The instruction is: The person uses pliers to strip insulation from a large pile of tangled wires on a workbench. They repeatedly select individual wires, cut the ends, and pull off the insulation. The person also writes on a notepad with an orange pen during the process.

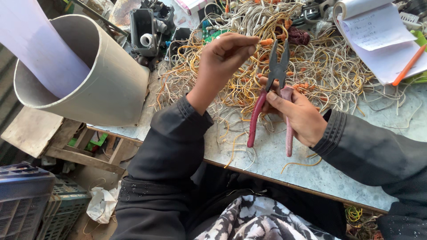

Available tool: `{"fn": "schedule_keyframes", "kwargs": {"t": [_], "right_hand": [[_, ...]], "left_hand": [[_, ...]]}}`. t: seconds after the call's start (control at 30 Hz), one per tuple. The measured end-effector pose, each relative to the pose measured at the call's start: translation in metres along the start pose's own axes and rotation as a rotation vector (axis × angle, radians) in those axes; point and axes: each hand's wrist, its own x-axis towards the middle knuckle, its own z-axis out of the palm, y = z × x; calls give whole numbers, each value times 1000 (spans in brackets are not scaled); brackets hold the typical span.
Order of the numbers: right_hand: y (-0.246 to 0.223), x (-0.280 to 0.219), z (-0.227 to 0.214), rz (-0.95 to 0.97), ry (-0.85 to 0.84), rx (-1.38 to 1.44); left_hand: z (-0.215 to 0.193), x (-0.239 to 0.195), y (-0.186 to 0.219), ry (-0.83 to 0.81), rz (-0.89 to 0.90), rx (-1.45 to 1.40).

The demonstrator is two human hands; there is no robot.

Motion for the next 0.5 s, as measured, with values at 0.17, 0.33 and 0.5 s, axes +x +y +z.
{"fn": "schedule_keyframes", "kwargs": {"t": [0.17,0.33,0.5], "right_hand": [[-2,-1,2,28,3,-5],[3,-1,2,30,17,-9],[7,1,0,10,-13,-36]], "left_hand": [[9,-4,16,32,178,321],[16,-5,28,23,227,362],[20,-9,38,-34,198,421]]}}
